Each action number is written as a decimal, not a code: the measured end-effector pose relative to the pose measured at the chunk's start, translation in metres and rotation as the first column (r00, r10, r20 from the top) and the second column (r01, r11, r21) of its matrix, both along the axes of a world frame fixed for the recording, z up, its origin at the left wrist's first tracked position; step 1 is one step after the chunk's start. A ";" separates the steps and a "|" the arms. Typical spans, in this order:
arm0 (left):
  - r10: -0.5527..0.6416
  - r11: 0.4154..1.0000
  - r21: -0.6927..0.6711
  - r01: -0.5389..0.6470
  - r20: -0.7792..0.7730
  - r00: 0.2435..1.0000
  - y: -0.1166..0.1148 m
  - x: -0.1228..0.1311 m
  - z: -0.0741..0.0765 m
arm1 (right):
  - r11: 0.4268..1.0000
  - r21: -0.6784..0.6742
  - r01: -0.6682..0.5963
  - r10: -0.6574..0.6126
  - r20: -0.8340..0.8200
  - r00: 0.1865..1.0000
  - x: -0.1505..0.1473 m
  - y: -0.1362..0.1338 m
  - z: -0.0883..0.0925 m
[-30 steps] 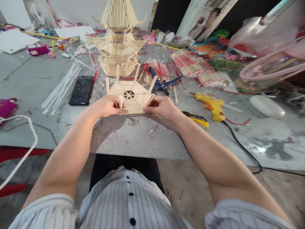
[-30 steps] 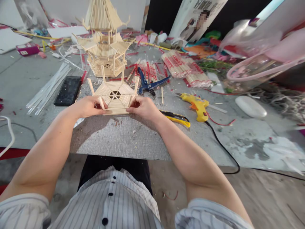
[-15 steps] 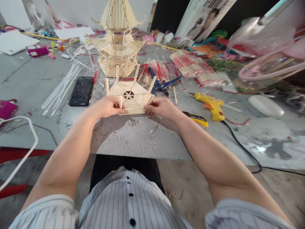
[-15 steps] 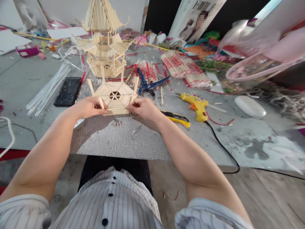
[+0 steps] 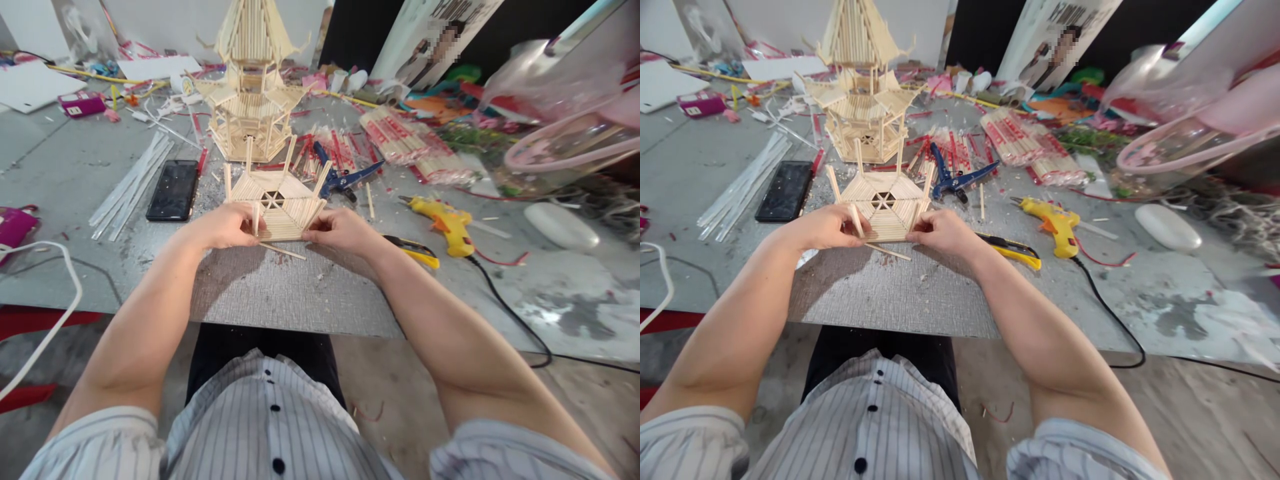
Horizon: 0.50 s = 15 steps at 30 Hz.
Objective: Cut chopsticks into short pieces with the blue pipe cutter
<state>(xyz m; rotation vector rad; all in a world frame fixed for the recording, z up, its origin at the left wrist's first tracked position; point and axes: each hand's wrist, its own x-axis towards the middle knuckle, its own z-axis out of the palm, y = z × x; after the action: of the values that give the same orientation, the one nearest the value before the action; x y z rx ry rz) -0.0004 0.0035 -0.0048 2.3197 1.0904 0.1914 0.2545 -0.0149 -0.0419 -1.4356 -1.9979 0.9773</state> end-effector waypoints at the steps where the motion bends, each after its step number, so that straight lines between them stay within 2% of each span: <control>1: 0.004 1.000 -0.004 -0.004 -0.011 1.000 -0.001 0.000 0.003 | 1.000 -0.009 -0.009 0.009 0.011 1.000 0.000 0.000 0.001; 5: 0.056 0.998 -0.029 -0.058 -0.060 0.997 -0.008 -0.007 0.016 | 0.998 -0.033 -0.059 0.059 -0.004 0.998 0.001 -0.001 0.003; 10: 0.241 0.968 -0.033 -0.247 -0.136 0.961 -0.014 -0.035 0.031 | 0.993 -0.042 -0.114 0.114 -0.013 0.993 0.006 0.001 0.001; 12: 0.372 0.928 0.041 -0.370 -0.137 0.918 -0.011 -0.044 0.035 | 0.991 -0.044 -0.123 0.123 -0.010 0.992 0.007 0.001 -0.001; 15: 0.532 0.838 0.201 -0.507 -0.096 0.841 0.001 -0.047 0.037 | 0.992 -0.051 -0.118 0.117 -0.013 0.993 0.009 0.003 -0.004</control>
<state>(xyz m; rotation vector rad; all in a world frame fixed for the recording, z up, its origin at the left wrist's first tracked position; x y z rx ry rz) -0.0479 0.0044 0.0322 2.1467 1.8401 0.3301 0.2634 -0.0123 -0.0463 -1.3495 -2.0834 1.0916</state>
